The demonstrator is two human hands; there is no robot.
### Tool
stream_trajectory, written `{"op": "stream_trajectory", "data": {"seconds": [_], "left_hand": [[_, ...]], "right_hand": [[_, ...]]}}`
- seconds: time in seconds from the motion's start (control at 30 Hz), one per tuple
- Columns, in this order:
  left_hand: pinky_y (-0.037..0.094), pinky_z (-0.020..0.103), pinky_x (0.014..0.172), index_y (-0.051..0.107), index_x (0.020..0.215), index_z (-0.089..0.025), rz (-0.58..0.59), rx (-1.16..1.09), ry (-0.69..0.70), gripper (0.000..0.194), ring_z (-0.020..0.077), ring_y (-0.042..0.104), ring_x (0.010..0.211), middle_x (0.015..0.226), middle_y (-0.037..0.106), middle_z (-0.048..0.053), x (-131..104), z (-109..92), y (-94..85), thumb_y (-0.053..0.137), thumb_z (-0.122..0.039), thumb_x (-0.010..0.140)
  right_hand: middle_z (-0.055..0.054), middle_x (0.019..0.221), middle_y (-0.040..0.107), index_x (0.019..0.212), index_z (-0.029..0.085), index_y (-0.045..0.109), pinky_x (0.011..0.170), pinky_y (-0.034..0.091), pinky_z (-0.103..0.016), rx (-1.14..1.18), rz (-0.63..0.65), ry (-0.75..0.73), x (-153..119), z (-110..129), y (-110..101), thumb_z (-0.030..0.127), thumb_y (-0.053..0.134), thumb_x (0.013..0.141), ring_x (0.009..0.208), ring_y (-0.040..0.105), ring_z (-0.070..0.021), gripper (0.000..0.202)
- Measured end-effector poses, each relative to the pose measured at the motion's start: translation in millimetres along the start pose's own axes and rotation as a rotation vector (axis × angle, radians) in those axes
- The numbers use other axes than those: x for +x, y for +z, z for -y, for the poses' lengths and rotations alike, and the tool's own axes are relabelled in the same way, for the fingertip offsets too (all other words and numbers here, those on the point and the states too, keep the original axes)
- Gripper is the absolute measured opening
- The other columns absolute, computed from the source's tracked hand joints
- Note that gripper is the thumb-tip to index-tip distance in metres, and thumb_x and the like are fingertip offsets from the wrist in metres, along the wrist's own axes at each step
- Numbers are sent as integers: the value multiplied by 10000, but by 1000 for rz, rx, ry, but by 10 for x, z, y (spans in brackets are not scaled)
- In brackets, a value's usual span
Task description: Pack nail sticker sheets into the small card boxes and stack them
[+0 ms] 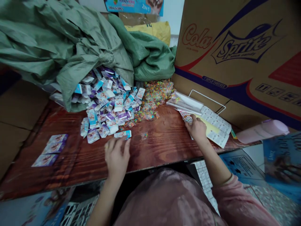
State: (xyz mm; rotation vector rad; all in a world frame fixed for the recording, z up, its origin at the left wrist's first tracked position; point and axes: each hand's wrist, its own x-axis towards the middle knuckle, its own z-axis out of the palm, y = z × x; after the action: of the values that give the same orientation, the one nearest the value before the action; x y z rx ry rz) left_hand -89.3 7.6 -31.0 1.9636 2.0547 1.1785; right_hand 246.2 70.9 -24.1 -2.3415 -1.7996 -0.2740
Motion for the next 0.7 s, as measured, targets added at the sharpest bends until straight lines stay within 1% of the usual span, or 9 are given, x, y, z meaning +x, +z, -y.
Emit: {"op": "stream_trajectory", "data": {"seconds": [0.1,0.17,0.23,0.3,0.33,0.4,0.47,0.6,0.7], "left_hand": [[442,355,875,701,926,-203,195,-396,-87,264,224,608,909,930,685,74,-12,-325,207,548,-400,840],[482,309,791,702,900,-189,372,-679,-274,271,197,637,830,893,704,71,-30,-562,380,600,-420,801],[502,281,693,687,964,-160,614,-899,-475,362,179,650,747,819,708,76,-31,-780,555,612,-465,784],[502,262,648,670,999,-144,772,-1081,-605,427,162,650,704,824,711,80,-5,-945,701,620,-502,771],[501,257,655,666,1002,-148,771,-1163,-623,425,158,649,716,857,714,78,18,-1001,752,644,-492,755],[496,254,693,668,966,-155,671,-1285,-612,386,154,643,752,891,715,63,75,-1058,799,701,-441,710],[489,259,718,670,922,-154,601,-1336,-576,339,153,634,754,866,716,48,129,-1061,764,728,-387,683],[485,271,735,679,900,-155,727,-1282,-469,249,163,633,764,840,712,45,180,-1034,520,683,-335,729],[476,275,772,682,914,-172,838,-1220,-345,194,173,631,823,875,704,38,172,-1069,320,624,-297,778]], "right_hand": [[-97,995,599,1226,189,540,587,381,-283,67,-62,-2,-116,44,-121,400,520,857,754,605,-218,425],[-83,1014,584,1205,196,554,582,401,-281,163,-114,-38,-256,112,-188,410,534,842,781,604,-218,422],[-76,1007,580,1164,196,567,579,426,-282,277,-164,-93,-455,219,-236,417,548,827,832,606,-229,403],[-75,998,581,1120,207,572,567,444,-279,389,-197,-146,-692,347,-259,413,559,821,860,609,-231,364],[-76,996,583,1108,214,571,563,452,-276,439,-202,-176,-808,406,-262,404,565,823,858,612,-226,343],[-77,978,591,1109,226,565,581,472,-274,530,-194,-271,-988,488,-255,380,587,829,829,618,-208,320],[-79,968,596,1130,239,564,659,499,-285,610,-208,-369,-1049,504,-251,345,611,835,843,619,-202,318],[-115,1168,548,1227,261,548,916,470,-411,745,-276,-443,-814,401,-342,333,637,831,1089,549,-263,412],[-103,1339,486,1290,271,517,1036,368,-499,834,-140,-566,-582,354,-468,390,657,813,1252,435,-299,512]]}}
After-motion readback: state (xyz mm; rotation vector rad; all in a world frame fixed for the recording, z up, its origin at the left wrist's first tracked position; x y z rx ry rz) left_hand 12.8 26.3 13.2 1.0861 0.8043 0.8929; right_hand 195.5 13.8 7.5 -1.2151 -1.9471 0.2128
